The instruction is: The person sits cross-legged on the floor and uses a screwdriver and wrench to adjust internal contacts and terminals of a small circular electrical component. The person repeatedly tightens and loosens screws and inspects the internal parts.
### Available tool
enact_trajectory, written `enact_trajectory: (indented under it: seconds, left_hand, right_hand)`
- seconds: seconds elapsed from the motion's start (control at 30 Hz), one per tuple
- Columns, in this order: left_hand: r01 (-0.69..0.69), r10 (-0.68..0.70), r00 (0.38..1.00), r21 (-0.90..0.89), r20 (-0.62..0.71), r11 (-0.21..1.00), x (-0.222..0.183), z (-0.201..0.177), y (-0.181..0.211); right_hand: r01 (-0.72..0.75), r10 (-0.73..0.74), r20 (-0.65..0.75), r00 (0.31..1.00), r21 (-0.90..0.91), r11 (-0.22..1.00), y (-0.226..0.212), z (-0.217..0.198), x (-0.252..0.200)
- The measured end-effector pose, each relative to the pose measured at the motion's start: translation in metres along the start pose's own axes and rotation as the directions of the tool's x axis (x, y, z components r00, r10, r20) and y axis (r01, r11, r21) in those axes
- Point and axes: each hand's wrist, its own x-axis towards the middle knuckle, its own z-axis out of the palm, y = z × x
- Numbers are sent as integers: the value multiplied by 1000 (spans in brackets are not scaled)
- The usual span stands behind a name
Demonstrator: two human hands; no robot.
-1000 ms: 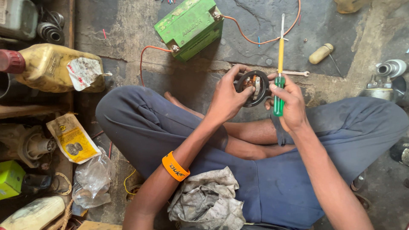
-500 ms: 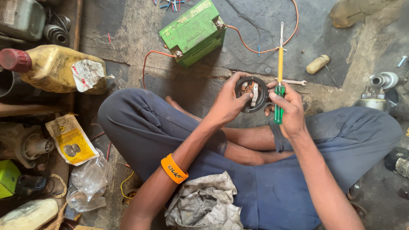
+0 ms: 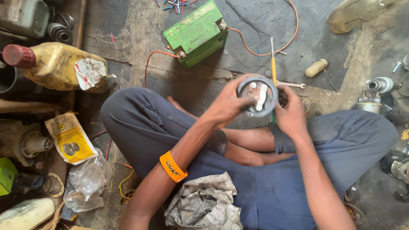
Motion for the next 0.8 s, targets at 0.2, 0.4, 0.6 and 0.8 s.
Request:
enact_trajectory:
  seconds: [0.2,0.4,0.6,0.8]
  left_hand:
    - [131,-89,970,-178,226,975,-16,11,18]
    - [128,-50,936,-206,348,970,-21,15,25]
    - [-49,49,983,-5,176,999,-15,7,20]
    - [-39,24,993,-134,-114,990,-4,-7,15]
  right_hand:
    - [65,-47,66,997,-303,951,-11,-2,-5]
    - [123,-98,118,988,-236,964,-23,0,-7]
    - [176,-155,88,984,-330,928,-19,2,-7]
    - [63,-61,18,998,-415,908,-13,1,-2]
